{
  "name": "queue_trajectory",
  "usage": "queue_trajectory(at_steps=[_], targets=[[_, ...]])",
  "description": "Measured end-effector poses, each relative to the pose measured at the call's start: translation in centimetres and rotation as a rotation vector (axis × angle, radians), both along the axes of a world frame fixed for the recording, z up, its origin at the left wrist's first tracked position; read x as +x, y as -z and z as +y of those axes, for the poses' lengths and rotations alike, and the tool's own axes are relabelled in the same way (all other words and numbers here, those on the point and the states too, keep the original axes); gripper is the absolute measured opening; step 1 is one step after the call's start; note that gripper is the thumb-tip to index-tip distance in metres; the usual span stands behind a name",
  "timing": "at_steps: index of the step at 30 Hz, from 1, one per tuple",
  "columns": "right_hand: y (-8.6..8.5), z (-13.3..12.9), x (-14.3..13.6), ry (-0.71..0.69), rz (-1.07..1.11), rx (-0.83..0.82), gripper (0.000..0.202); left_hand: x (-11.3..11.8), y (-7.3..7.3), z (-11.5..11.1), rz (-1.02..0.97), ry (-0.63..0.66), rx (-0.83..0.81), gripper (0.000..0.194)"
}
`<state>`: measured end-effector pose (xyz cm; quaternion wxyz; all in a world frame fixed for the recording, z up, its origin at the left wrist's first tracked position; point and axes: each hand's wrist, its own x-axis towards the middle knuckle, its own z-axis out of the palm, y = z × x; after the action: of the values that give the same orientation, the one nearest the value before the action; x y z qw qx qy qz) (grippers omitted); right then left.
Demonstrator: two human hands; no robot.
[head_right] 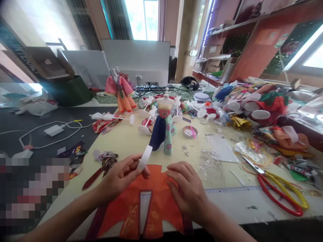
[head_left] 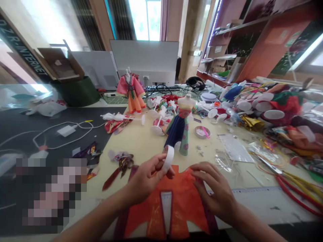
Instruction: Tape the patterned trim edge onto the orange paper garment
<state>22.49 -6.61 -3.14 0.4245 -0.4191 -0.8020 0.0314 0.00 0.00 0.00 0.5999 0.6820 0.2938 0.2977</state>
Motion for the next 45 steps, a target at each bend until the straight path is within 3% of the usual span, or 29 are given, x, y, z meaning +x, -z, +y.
queue_trajectory(at_steps=[4, 9, 15, 23, 31, 40, 45], targets=[[-1.0, 3.2, -1.2, 0.034, 0.09, 0.067, 0.027, 2.2, 1.5, 0.6, 0.107, -0.024, 0.251, 0.023], [0.4, 5.0, -1.8, 0.065, 0.153, 0.071, 0.027, 3.6, 3.9, 1.5, 0.17, -0.167, 0.566, 0.017], [1.7, 5.2, -2.1, 0.088, 0.153, 0.035, 0.028, 3.9, 6.3, 2.0, 0.205, -0.212, 0.861, 0.031], [2.2, 5.1, -2.7, 0.06, 0.207, -0.024, 0.026, 3.5, 7.7, 2.5, 0.221, -0.199, 1.0, 0.043], [2.4, 5.2, -2.9, 0.059, 0.232, -0.053, 0.019, 3.5, 7.6, 2.3, 0.271, -0.264, 1.122, 0.042], [2.3, 5.0, -2.9, 0.044, 0.246, -0.06, 0.013, 3.2, 7.8, 2.2, 0.249, -0.236, 1.087, 0.045], [2.5, 5.0, -2.9, 0.036, 0.229, -0.085, 0.028, 3.3, 7.9, 2.1, 0.204, -0.189, 1.004, 0.047]])
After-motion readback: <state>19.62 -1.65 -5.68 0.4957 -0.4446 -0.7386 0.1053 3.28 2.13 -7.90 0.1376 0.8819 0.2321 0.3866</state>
